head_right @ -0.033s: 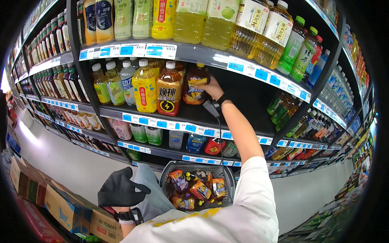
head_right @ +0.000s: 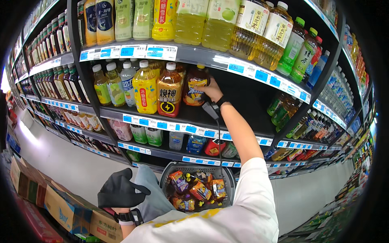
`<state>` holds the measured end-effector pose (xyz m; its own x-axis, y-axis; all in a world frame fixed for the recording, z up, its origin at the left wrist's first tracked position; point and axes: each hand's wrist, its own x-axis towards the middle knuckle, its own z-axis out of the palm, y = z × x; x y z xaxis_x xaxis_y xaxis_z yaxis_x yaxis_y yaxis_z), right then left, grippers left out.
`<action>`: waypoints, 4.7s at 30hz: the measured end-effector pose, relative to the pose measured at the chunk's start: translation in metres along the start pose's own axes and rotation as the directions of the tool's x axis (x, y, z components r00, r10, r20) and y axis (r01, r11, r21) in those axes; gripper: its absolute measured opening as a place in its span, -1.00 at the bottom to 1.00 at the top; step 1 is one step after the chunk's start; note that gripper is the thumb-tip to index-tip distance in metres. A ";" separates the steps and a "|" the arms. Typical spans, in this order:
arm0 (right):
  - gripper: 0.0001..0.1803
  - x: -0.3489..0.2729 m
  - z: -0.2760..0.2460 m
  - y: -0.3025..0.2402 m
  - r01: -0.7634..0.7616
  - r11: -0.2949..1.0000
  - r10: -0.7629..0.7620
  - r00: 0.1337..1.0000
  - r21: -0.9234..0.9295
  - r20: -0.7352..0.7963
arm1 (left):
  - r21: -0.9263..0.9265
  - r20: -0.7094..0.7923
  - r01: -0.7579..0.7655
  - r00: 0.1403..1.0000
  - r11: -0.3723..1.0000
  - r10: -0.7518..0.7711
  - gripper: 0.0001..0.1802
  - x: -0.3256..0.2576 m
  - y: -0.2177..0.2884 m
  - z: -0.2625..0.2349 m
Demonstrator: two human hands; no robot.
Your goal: The person repeatedly picks various bottled beverages from a store shelf and places them into a handheld shopping basket. They handle multiple bottles one at a time, including different brands and sizes, and continue filling the basket throughout the clip.
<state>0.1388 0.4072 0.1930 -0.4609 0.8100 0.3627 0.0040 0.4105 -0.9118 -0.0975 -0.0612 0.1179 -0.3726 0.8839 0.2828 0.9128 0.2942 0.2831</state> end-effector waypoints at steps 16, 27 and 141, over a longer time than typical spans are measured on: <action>0.00 -0.068 0.032 -0.009 0.053 0.821 -0.316 0.872 -0.569 -0.375 | 0.005 0.027 -0.110 0.994 0.994 0.110 -0.68 -0.001 0.040 -0.021; -0.04 -0.208 0.046 -0.115 0.477 0.410 -0.756 0.654 -0.777 0.003 | -0.655 -0.040 -0.268 0.946 0.706 0.322 -0.66 -0.011 0.072 0.009; 0.09 -0.428 0.080 -0.052 0.186 0.983 -0.177 0.940 0.002 -0.291 | -0.935 0.149 -0.169 0.612 0.313 0.777 -0.40 -0.035 0.128 0.096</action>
<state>0.2645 0.0059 0.0697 -0.1760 0.8108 0.5582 -0.0837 0.5527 -0.8292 0.0481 -0.0199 0.0561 0.5060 0.8236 0.2562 0.1927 -0.3975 0.8971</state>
